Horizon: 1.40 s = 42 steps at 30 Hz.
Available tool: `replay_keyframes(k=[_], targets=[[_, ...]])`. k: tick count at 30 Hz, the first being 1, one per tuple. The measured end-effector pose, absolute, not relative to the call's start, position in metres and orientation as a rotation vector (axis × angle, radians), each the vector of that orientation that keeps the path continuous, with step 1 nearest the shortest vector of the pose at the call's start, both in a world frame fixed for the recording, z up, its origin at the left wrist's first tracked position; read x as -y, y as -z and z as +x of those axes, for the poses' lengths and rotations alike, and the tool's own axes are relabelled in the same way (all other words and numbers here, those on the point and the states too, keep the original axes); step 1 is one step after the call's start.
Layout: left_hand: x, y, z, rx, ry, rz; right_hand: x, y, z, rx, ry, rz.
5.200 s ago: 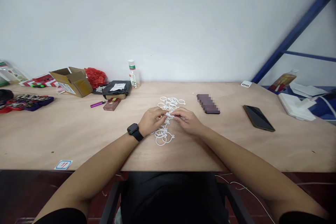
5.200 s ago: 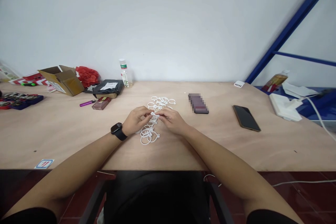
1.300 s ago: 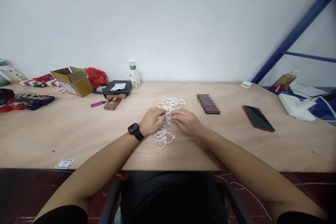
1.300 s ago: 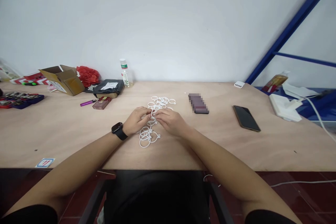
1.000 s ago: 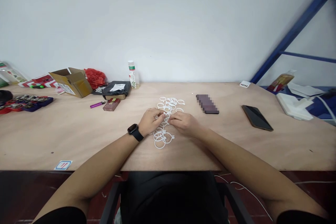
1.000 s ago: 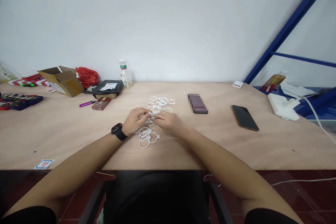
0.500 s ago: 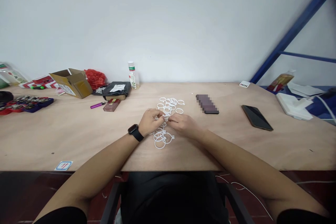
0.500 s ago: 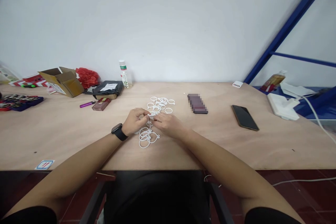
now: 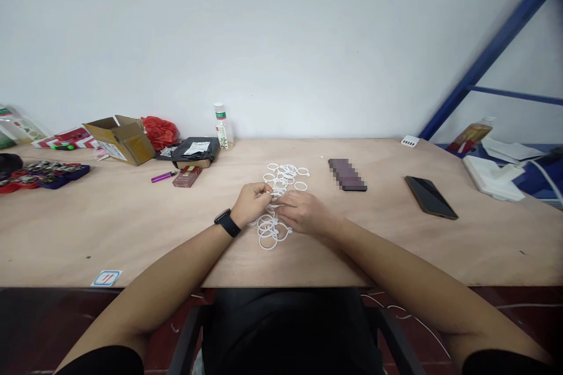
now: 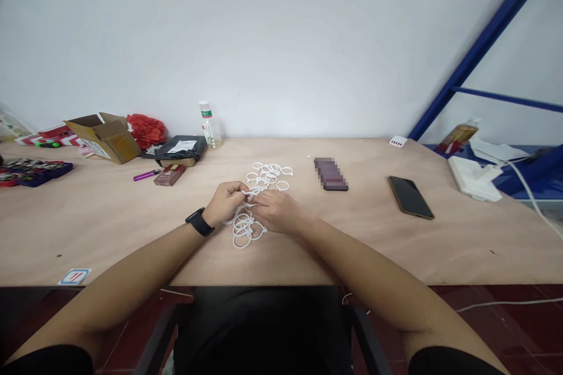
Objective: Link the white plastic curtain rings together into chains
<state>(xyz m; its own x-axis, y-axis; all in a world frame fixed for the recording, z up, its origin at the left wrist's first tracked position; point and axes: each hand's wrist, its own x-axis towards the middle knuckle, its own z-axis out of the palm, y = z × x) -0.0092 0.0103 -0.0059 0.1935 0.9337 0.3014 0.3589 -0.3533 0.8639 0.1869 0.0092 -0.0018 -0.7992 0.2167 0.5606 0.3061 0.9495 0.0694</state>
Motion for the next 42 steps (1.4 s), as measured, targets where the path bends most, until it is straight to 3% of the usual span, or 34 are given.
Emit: replay_keyframes(k=[8, 20, 26, 35, 42], targets=[[-0.008, 0.000, -0.011, -1.259, -1.194, 1.942, -0.005, -0.003, 0.201, 2.390, 0.033, -0.311], [-0.007, -0.009, -0.015, -1.343, -1.238, 2.108, -0.065, 0.015, 0.246, 2.302, -0.167, -1.080], [-0.008, -0.004, -0.015, -1.366, -1.237, 2.220, -0.065, 0.023, 0.243, 2.484, -0.116, -1.079], [-0.010, 0.004, -0.013, -1.434, -0.879, 2.471, -0.053, 0.017, 0.231, 2.371, -0.266, -1.018], [-0.006, 0.003, -0.012, -1.339, -1.052, 2.563, -0.032, 0.006, 0.213, 2.268, -0.429, -0.788]])
